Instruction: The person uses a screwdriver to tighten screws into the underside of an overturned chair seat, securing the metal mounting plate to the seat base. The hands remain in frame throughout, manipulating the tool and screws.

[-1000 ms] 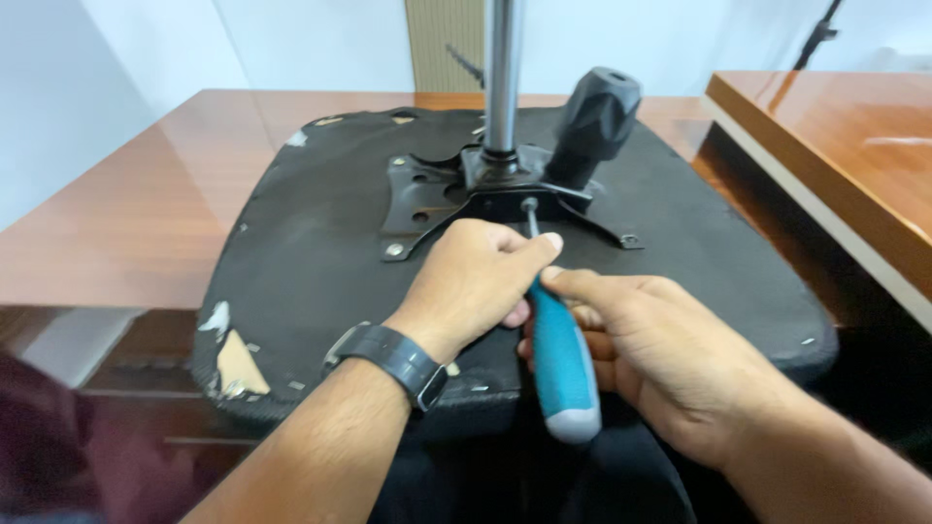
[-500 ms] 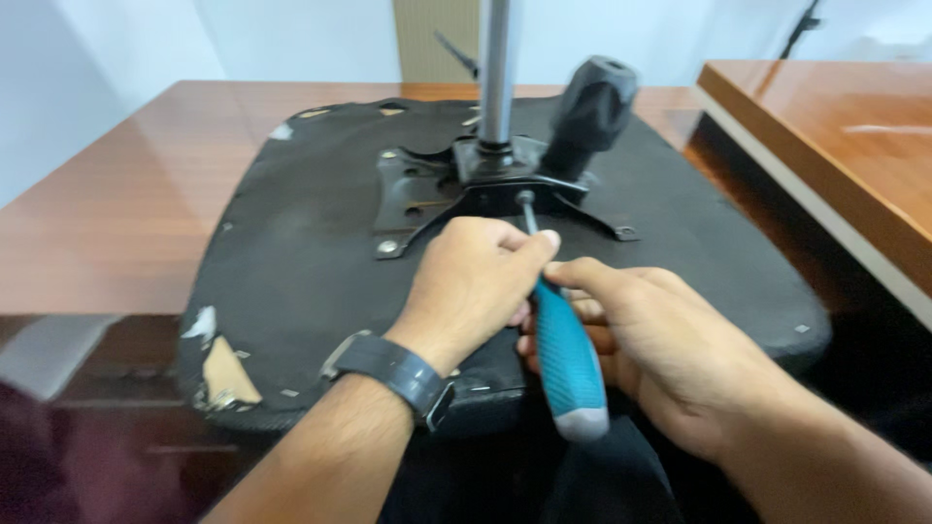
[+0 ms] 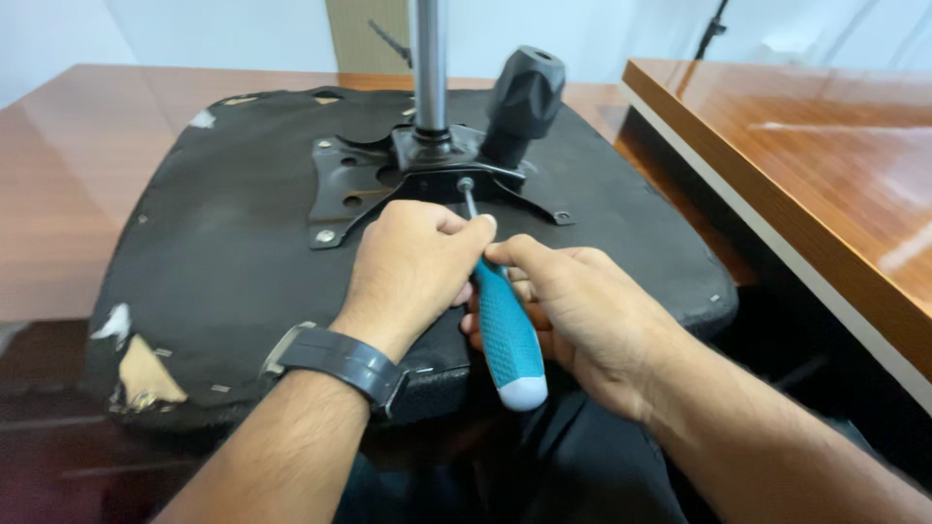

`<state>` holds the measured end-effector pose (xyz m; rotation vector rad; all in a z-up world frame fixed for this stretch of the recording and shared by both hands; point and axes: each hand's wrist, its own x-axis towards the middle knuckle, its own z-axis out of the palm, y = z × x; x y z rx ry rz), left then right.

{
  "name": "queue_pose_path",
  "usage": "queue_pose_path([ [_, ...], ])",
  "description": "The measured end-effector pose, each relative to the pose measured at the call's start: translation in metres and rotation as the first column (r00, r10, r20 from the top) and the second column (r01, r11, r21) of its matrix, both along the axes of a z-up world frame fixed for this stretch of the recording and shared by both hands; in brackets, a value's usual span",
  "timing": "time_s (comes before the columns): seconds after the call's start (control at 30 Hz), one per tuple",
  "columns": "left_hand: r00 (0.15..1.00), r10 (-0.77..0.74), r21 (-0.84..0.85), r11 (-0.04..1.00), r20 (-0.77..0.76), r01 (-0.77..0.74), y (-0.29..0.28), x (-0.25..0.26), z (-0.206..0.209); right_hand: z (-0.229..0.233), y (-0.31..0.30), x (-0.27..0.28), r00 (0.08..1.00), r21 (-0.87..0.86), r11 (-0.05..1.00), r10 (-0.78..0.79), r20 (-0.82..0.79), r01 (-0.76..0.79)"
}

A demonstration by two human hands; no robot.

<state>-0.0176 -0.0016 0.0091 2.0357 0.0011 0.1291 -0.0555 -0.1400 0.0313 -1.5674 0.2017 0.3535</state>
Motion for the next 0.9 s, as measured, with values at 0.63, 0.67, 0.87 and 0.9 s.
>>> queue_pose_path([
  [0.63, 0.994, -0.111, -0.214, 0.971, -0.022, 0.104, 0.000, 0.008, -0.008, 0.002, -0.017, 0.002, 0.996, 0.165, 0.984, 0.080, -0.047, -0.071],
  [0.67, 0.994, -0.105, -0.212, 0.972, -0.010, 0.100, -0.002, 0.007, -0.007, 0.001, -0.017, 0.002, 0.995, 0.196, 0.979, 0.073, -0.063, -0.060],
  [0.87, 0.999, -0.046, -0.073, 0.996, 0.011, 0.047, -0.005, 0.001, -0.004, 0.000, -0.023, 0.003, 0.991, 0.359, 0.933, 0.077, -0.113, -0.032],
  [0.9, 0.999, -0.037, -0.048, 0.998, 0.015, 0.037, -0.006, 0.001, -0.004, -0.001, -0.023, 0.002, 0.992, 0.351, 0.935, 0.081, -0.094, -0.043],
])
